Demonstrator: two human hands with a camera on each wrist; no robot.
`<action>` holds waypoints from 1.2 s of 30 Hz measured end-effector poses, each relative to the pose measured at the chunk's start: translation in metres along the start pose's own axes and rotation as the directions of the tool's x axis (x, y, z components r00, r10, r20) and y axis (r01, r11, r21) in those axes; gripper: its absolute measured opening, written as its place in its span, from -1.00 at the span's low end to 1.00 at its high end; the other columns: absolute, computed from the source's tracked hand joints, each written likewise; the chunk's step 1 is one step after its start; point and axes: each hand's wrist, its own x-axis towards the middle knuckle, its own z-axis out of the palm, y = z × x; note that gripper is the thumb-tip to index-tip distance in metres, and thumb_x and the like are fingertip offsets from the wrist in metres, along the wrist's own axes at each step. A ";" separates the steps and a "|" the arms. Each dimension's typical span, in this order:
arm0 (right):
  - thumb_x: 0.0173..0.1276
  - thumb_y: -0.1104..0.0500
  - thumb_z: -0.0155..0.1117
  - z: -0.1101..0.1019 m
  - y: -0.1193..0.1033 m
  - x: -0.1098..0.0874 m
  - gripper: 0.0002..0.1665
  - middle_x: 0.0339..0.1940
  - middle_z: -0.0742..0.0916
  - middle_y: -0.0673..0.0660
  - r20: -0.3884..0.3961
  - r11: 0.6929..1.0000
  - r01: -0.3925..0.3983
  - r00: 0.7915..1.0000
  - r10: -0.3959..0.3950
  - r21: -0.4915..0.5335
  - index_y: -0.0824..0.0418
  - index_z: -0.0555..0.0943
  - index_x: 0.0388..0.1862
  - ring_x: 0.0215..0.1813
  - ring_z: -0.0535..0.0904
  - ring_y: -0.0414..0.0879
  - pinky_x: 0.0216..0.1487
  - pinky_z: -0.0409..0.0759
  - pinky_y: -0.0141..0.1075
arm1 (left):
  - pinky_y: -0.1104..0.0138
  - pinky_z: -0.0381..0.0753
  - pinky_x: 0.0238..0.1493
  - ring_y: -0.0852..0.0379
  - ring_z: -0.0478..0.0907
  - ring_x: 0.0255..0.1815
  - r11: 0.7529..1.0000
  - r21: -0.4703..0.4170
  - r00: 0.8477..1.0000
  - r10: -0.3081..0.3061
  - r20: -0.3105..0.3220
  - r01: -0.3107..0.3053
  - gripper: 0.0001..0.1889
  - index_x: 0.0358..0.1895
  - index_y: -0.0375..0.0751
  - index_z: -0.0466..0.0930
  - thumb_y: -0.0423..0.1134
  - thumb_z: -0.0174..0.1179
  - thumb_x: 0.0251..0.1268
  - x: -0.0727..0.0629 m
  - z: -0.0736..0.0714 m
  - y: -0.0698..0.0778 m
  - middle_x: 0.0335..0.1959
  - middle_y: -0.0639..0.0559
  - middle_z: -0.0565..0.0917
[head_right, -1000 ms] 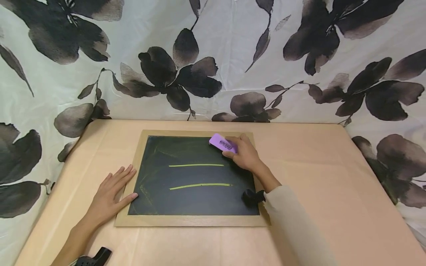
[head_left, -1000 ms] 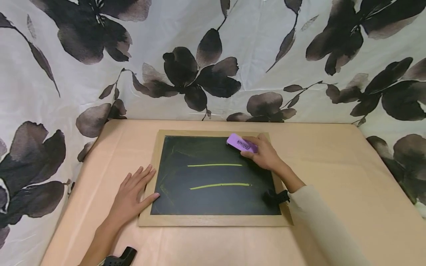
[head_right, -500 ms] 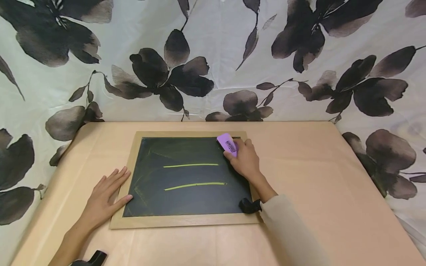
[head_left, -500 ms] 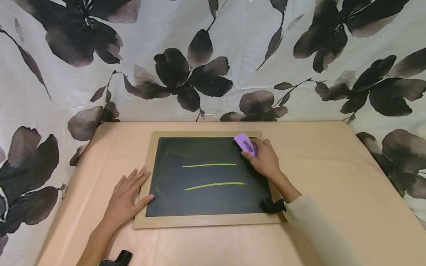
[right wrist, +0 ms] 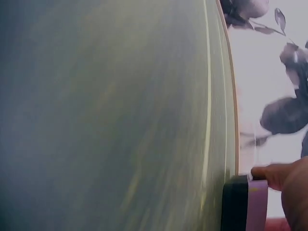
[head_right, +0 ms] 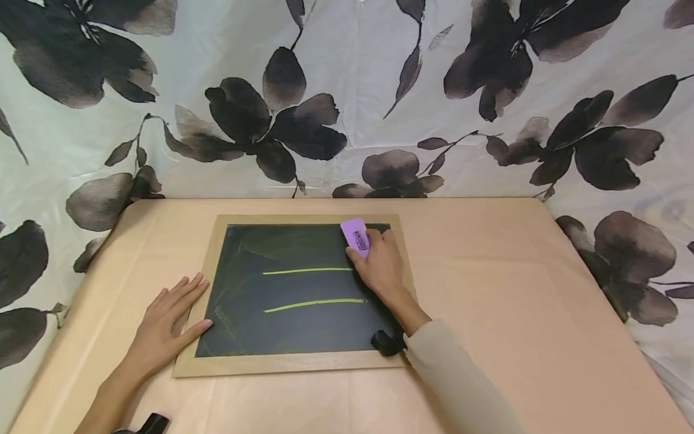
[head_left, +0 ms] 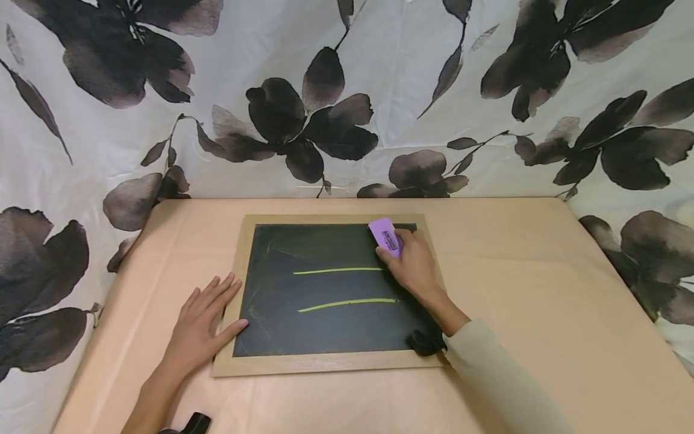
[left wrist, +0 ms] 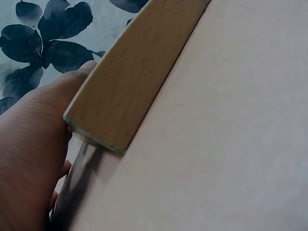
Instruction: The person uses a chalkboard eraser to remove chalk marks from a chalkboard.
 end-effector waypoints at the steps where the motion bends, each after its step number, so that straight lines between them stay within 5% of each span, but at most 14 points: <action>1: 0.18 -0.03 0.41 0.003 -0.004 0.001 -0.30 -0.26 0.53 0.31 -0.005 1.000 0.015 1.000 -0.015 -0.004 0.45 0.52 0.13 -0.31 0.44 0.11 -0.35 0.43 -0.10 | -0.09 -0.11 0.41 -0.17 0.10 0.44 1.000 -0.001 1.000 0.002 0.001 -0.002 -0.24 0.43 -0.06 0.29 0.01 0.33 0.13 0.000 0.001 0.000 0.43 -0.04 0.28; 12: 0.20 -0.01 0.40 0.016 -0.030 0.007 -0.33 -0.27 0.49 0.26 -0.044 0.998 0.059 0.997 -0.060 -0.020 0.44 0.53 0.12 -0.34 0.42 0.07 -0.40 0.45 -0.10 | -0.12 -0.10 0.40 -0.17 0.10 0.45 1.000 0.011 1.000 0.026 -0.006 -0.026 -0.24 0.42 -0.08 0.30 0.02 0.33 0.14 0.005 0.000 0.002 0.43 -0.05 0.27; 21: 0.22 -0.02 0.39 0.026 -0.044 0.011 -0.34 -0.12 0.52 0.28 0.031 0.995 0.098 0.995 -0.097 -0.023 0.39 0.52 0.16 -0.22 0.45 0.07 -0.27 0.49 -0.07 | -0.14 -0.08 0.38 -0.19 0.10 0.44 1.000 0.004 1.000 0.027 -0.009 -0.027 -0.25 0.42 -0.09 0.29 0.05 0.29 0.17 0.004 -0.003 0.003 0.42 -0.06 0.28; 36: 0.19 -0.04 0.42 0.047 -0.074 0.015 -0.35 -0.29 0.47 0.17 0.094 0.981 0.189 0.978 -0.185 -0.032 0.36 0.55 0.12 -0.37 0.39 -0.02 -0.40 0.42 -0.20 | -0.13 -0.07 0.38 -0.17 0.11 0.44 1.000 0.009 1.000 0.019 -0.008 -0.019 -0.24 0.42 -0.09 0.30 0.01 0.32 0.14 -0.001 0.000 0.004 0.42 -0.07 0.29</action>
